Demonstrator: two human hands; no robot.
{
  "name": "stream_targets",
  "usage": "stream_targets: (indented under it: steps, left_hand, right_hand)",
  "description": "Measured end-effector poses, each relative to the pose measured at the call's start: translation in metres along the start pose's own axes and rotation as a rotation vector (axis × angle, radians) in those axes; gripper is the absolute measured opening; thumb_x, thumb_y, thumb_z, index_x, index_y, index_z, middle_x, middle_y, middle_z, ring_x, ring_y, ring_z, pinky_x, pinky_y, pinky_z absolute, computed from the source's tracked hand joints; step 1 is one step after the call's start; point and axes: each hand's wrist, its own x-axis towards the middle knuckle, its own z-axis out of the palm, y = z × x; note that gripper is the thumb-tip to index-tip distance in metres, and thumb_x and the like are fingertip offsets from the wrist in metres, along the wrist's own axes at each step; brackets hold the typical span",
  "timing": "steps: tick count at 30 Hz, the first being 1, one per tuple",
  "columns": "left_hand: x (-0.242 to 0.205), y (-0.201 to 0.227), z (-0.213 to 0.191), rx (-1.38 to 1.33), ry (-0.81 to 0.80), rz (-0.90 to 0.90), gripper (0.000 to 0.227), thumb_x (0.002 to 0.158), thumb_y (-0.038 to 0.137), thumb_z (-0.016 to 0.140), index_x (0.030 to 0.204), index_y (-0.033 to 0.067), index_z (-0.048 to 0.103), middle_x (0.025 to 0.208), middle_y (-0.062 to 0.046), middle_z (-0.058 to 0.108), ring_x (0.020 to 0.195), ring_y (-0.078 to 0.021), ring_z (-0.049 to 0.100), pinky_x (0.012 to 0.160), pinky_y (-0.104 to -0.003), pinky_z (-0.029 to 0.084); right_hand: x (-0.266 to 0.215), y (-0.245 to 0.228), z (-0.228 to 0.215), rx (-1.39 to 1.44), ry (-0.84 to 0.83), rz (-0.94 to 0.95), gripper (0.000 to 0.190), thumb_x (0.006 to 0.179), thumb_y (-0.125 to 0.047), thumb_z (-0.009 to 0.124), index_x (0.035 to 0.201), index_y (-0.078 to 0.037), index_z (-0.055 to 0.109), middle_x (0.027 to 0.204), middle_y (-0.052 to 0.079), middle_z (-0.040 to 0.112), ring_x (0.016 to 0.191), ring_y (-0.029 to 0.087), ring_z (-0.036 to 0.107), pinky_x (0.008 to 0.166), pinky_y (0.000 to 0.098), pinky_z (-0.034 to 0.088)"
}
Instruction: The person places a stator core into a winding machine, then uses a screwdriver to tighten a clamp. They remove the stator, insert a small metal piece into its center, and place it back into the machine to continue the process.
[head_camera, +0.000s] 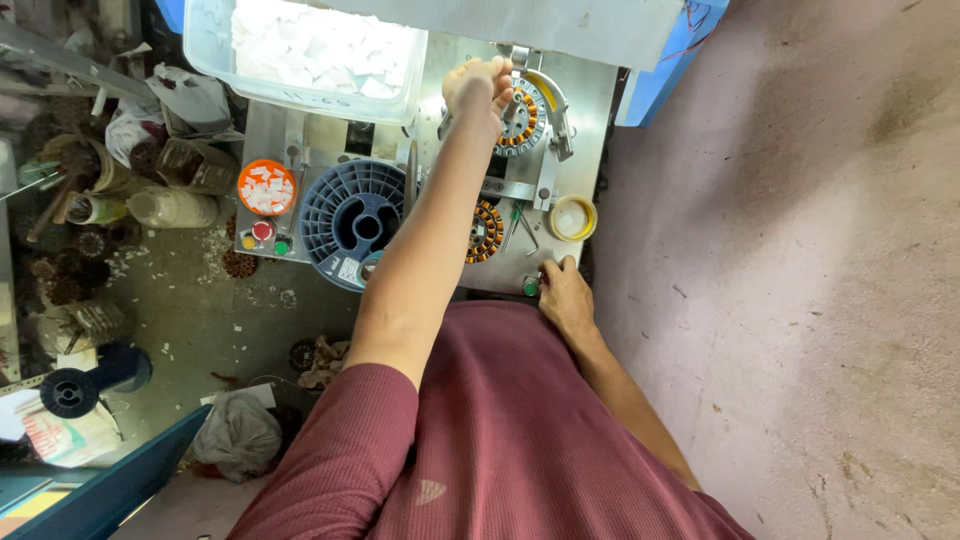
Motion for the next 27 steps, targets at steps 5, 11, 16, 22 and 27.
stream_targets:
  steps: [5,11,16,22,27]
  left_hand:
    - [-0.062,-0.016,-0.040,-0.371,-0.206,-0.071,0.016,0.091,-0.007,0.061,0.102,0.0054,0.059,0.090,-0.012,0.070,0.078,-0.0177,0.072,0.065,-0.027,0.061]
    - [-0.159,-0.016,-0.105,-0.078,-0.452,-0.230,0.018,0.095,0.005,0.069,0.112,-0.0017,0.068,0.088,-0.007,0.070,0.072,-0.0106,0.067,0.065,-0.022,0.057]
    - [-0.182,0.001,-0.117,0.035,-0.523,-0.176,0.013,0.096,0.007,0.070,0.107,-0.0004,0.070,0.085,-0.006,0.070,0.068,-0.0093,0.063,0.059,-0.023,0.051]
    - [-0.208,0.004,-0.129,0.466,-0.711,0.107,0.008,0.099,0.005,0.068,0.104,-0.0003,0.071,0.084,-0.003,0.071,0.066,-0.0047,0.059,0.059,-0.020,0.049]
    - [-0.217,0.005,-0.139,0.605,-0.708,0.125,0.009,0.099,0.008,0.068,0.103,0.0008,0.070,0.086,-0.002,0.071,0.071,-0.0032,0.063,0.062,-0.020,0.053]
  right_hand:
    - [0.002,0.004,0.014,-0.011,0.032,0.131,0.032,0.092,-0.022,0.076,0.114,-0.007,0.059,0.109,0.019,0.059,0.091,0.043,0.065,0.079,0.0522,0.052]
    - [0.006,0.013,0.003,0.119,-0.060,0.048,0.046,0.074,-0.020,0.084,0.110,-0.010,0.057,0.106,0.013,0.059,0.091,0.034,0.069,0.077,0.0459,0.056]
    - [0.012,0.004,0.005,-0.017,-0.064,0.099,0.050,0.072,-0.022,0.088,0.109,-0.010,0.057,0.107,0.012,0.059,0.094,0.037,0.066,0.077,0.0505,0.053]
    - [0.024,0.009,0.018,0.102,-0.044,0.258,0.053,0.062,-0.019,0.090,0.103,-0.010,0.057,0.108,0.009,0.060,0.097,0.034,0.066,0.080,0.0478,0.053]
    - [0.023,0.025,0.016,0.138,-0.058,0.212,0.058,0.060,-0.022,0.094,0.105,-0.009,0.059,0.105,0.009,0.061,0.095,0.029,0.065,0.080,0.0434,0.053]
